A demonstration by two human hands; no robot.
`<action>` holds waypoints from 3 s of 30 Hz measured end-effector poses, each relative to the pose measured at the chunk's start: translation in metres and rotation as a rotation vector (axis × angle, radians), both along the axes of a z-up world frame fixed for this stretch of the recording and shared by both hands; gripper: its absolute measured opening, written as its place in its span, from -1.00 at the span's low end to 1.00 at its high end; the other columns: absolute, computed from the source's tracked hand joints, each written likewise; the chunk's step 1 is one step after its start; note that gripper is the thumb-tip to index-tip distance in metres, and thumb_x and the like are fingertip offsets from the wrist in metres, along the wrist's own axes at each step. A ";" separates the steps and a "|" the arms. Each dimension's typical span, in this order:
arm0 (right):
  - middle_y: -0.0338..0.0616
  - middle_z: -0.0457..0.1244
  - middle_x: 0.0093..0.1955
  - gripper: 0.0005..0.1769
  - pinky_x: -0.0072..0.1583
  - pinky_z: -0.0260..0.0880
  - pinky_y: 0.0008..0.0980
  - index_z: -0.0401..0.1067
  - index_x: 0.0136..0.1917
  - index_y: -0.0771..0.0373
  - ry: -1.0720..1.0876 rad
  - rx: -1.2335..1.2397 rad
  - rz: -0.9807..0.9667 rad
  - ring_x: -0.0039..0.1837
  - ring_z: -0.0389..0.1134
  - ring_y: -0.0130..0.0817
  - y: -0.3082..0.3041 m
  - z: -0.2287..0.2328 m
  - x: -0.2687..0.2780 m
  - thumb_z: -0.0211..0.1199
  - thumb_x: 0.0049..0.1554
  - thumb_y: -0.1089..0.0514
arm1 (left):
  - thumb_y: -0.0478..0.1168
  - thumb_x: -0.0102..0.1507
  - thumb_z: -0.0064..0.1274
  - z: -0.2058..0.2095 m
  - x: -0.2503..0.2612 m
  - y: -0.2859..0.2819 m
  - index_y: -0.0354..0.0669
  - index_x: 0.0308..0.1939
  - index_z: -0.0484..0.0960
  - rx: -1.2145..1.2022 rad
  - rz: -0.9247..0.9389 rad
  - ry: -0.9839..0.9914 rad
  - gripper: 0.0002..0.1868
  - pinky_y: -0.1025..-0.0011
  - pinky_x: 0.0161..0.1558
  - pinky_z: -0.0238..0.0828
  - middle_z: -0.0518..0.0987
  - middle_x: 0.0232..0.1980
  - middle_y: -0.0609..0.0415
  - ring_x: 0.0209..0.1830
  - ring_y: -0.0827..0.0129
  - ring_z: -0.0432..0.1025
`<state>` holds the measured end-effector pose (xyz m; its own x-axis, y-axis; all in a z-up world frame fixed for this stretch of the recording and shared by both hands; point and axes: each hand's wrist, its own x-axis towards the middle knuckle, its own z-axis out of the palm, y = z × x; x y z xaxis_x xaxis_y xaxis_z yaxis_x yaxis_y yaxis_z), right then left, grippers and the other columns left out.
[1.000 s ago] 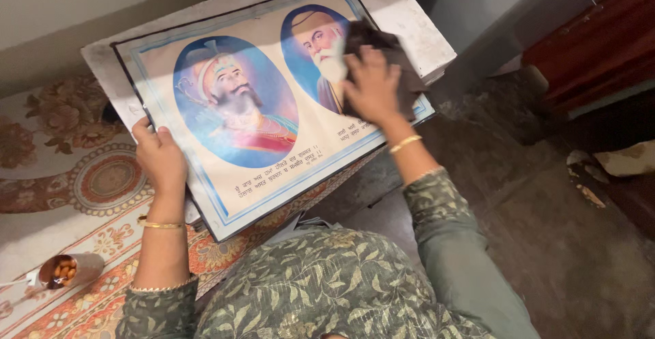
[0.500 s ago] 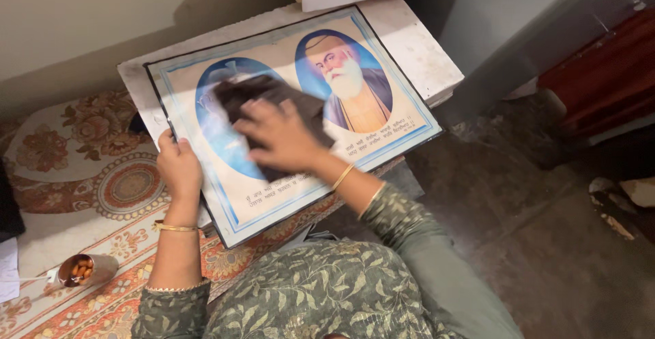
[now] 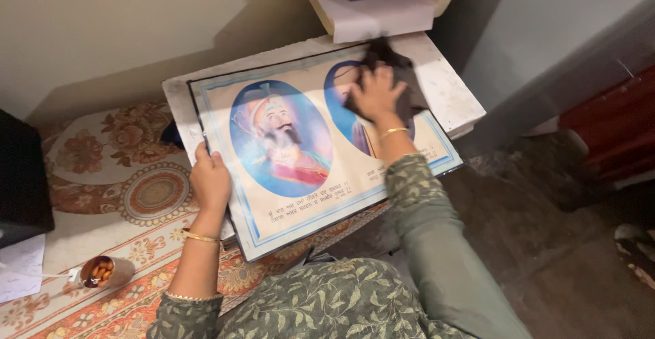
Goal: The person wipes a framed portrait with a dark cloth, places it on a white shelf, then wipes the shelf surface. The person wipes a soundbar and places it on the shelf, wipes a small metal cup and places it on the shelf, then wipes a larger framed picture and places it on the shelf. The person wipes a plastic container and a tin box, placing them on a lower shelf.
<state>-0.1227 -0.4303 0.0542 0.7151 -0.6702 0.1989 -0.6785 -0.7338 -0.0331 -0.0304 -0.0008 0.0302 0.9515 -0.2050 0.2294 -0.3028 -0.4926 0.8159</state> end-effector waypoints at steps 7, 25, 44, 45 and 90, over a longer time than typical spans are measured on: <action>-0.05 -0.21 0.70 -0.22 0.46 -0.39 0.59 0.15 0.55 -0.14 -0.084 0.044 0.526 0.70 -0.27 -0.04 0.186 -0.006 0.122 0.04 0.16 -0.43 | -0.22 0.37 -0.10 -0.007 0.002 -0.002 -0.33 0.27 0.45 -0.005 0.015 0.008 -0.59 -0.09 -0.03 0.38 0.62 -0.13 -0.41 -0.10 -0.32 0.50; -0.13 -0.19 0.70 -0.23 0.49 -0.38 0.47 0.09 0.59 -0.18 -0.113 -0.033 0.321 0.69 -0.24 -0.15 0.022 0.002 0.070 0.03 0.21 -0.42 | -0.23 0.37 -0.06 -0.007 0.006 -0.003 -0.32 0.18 0.47 -0.103 0.061 0.055 -0.67 -0.06 -0.09 0.38 0.62 -0.17 -0.39 -0.14 -0.29 0.51; -0.07 -0.15 0.67 -0.25 0.45 -0.28 0.56 0.18 0.52 -0.12 -0.122 -0.006 0.512 0.67 -0.20 -0.06 0.187 0.008 0.103 0.12 0.15 -0.36 | 0.16 0.51 -0.30 -0.008 0.008 -0.003 -0.36 0.16 0.47 -0.164 0.003 0.052 -0.41 -0.10 0.00 0.34 0.61 -0.08 -0.46 -0.02 -0.36 0.48; -0.05 -0.14 0.66 -0.25 0.45 -0.28 0.56 0.18 0.53 -0.10 -0.155 -0.033 0.602 0.67 -0.20 -0.05 0.214 0.010 0.103 0.13 0.16 -0.36 | 0.19 0.50 -0.37 -0.008 0.008 -0.003 -0.34 0.15 0.49 -0.167 0.005 0.065 -0.38 -0.11 0.00 0.34 0.61 -0.07 -0.45 -0.02 -0.37 0.47; -0.06 -0.06 0.64 -0.25 0.49 -0.28 0.53 0.16 0.55 -0.17 -0.104 0.048 0.734 0.67 -0.12 -0.09 0.217 0.013 0.063 0.11 0.18 -0.40 | 0.19 0.45 -0.17 0.000 0.004 0.003 -0.32 0.28 0.44 -0.072 -0.020 0.110 -0.37 -0.04 0.04 0.37 0.62 -0.02 -0.41 0.01 -0.30 0.49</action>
<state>-0.0601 -0.2130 0.0669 0.9613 -0.0372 0.2729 -0.0062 -0.9935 -0.1138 -0.0264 0.0026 0.0302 0.9676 -0.2111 0.1383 -0.2185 -0.4265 0.8777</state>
